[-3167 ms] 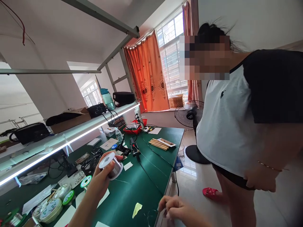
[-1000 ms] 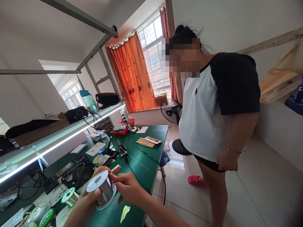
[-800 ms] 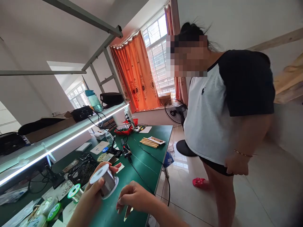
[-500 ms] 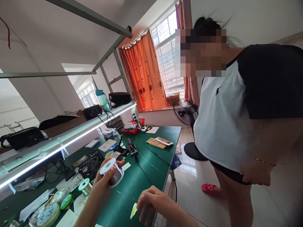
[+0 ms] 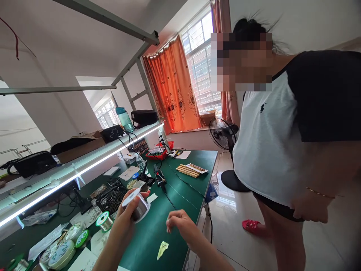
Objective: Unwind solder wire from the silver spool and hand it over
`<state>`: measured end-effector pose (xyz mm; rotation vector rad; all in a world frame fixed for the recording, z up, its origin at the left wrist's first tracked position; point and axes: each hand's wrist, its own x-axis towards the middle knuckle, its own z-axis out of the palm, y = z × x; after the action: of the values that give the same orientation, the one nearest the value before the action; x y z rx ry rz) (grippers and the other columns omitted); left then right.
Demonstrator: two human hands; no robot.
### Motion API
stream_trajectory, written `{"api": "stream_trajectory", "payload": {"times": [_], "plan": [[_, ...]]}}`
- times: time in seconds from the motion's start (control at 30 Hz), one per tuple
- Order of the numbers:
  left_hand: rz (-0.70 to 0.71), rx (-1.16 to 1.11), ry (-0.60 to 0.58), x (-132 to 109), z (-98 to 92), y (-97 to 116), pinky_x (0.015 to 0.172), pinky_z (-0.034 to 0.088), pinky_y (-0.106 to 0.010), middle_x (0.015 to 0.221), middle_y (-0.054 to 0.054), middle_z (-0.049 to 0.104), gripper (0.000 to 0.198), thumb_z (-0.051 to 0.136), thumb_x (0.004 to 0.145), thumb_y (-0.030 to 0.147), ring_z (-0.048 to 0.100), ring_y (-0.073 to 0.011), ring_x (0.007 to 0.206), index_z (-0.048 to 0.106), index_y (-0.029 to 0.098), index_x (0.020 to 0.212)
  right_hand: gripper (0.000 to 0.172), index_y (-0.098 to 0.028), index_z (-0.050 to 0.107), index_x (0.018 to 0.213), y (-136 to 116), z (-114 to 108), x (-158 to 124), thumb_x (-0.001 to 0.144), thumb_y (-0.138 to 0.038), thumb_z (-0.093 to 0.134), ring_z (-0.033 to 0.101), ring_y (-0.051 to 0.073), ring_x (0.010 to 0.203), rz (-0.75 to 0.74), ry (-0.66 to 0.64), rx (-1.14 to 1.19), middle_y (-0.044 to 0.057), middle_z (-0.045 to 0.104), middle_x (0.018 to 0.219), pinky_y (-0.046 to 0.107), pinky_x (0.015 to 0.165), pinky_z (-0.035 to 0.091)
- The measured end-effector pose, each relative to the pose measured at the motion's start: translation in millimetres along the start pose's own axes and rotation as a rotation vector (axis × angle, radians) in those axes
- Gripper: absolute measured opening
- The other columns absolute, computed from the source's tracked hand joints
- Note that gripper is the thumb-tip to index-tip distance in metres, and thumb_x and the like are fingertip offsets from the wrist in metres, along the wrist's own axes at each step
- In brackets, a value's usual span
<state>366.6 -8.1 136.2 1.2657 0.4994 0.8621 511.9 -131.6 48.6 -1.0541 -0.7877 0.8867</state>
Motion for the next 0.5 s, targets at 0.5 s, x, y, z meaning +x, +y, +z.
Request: {"api": "stream_trajectory", "payload": {"times": [0.5], "plan": [[0.040, 0.041, 0.068, 16, 7.6, -14, 0.066, 0.051, -0.026, 0.101, -0.007, 0.082, 0.059, 0.103, 0.063, 0.042, 0.072, -0.0180, 0.080, 0.066, 0.018, 0.102, 0.017, -0.019, 0.067, 0.067, 0, -28, -59, 0.080, -0.030, 0.067, 0.051, 0.017, 0.078, 0.178, -0.591, -0.337, -0.002, 0.058, 0.079, 0.030, 0.067, 0.034]]}}
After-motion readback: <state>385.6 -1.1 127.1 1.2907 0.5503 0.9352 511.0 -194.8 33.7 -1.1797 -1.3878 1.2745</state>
